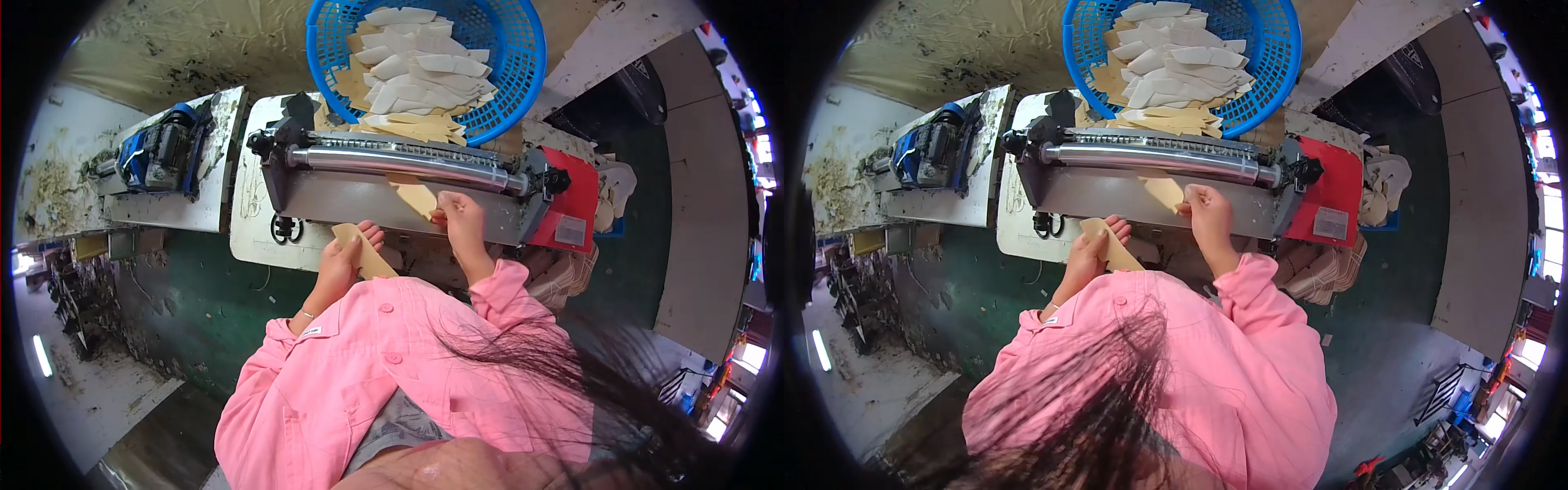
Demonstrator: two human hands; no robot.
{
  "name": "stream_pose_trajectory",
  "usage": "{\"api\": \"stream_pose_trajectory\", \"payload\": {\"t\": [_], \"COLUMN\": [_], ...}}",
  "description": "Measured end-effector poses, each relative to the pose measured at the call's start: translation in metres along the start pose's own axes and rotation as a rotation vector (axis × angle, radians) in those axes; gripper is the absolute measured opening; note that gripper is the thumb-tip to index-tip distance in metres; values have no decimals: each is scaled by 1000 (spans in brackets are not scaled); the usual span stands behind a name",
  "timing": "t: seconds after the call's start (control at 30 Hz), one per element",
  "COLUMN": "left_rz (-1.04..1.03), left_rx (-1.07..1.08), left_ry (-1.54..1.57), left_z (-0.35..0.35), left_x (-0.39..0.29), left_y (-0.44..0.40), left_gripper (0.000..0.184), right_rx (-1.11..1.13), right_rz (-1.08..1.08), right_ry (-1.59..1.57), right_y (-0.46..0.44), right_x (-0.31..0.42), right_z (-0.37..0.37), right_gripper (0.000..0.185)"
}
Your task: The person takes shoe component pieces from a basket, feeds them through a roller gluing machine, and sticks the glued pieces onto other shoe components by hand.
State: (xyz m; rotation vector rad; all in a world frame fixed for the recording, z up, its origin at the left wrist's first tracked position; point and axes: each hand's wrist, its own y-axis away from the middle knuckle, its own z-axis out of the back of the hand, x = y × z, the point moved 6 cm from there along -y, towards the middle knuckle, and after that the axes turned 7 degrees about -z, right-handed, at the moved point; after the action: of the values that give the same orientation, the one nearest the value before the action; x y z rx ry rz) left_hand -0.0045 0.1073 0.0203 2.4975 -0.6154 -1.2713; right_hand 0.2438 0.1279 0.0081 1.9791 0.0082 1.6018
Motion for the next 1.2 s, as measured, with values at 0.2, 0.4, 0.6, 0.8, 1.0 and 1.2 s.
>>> {"api": "stream_pose_trajectory", "payload": {"t": [0.2,0.4,0.6,0.8,1.0,1.2], "left_rz": [7,43,-47,-49,-14,-69], "left_rx": [-156,-209,17,-38,-14,-1], "left_ry": [-122,-138,-37,-82,54,-79], "left_z": [-4,2,-13,-18,-40,-32], "left_x": [4,11,6,9,-2,1], "left_y": [-21,-23,-11,-23,-19,-24], "left_gripper": [39,38,42,41,40,35], "right_rx": [447,309,47,428,407,408], "right_rz": [-65,31,-115,20,2,-77], "right_ry": [591,746,267,729,752,693], "right_y": [82,73,8,81,77,75], "right_x": [3,2,5,-3,-4,13], "right_z": [-47,-37,3,-36,-39,-37], "right_gripper": [32,24,19,29,31,30]}}
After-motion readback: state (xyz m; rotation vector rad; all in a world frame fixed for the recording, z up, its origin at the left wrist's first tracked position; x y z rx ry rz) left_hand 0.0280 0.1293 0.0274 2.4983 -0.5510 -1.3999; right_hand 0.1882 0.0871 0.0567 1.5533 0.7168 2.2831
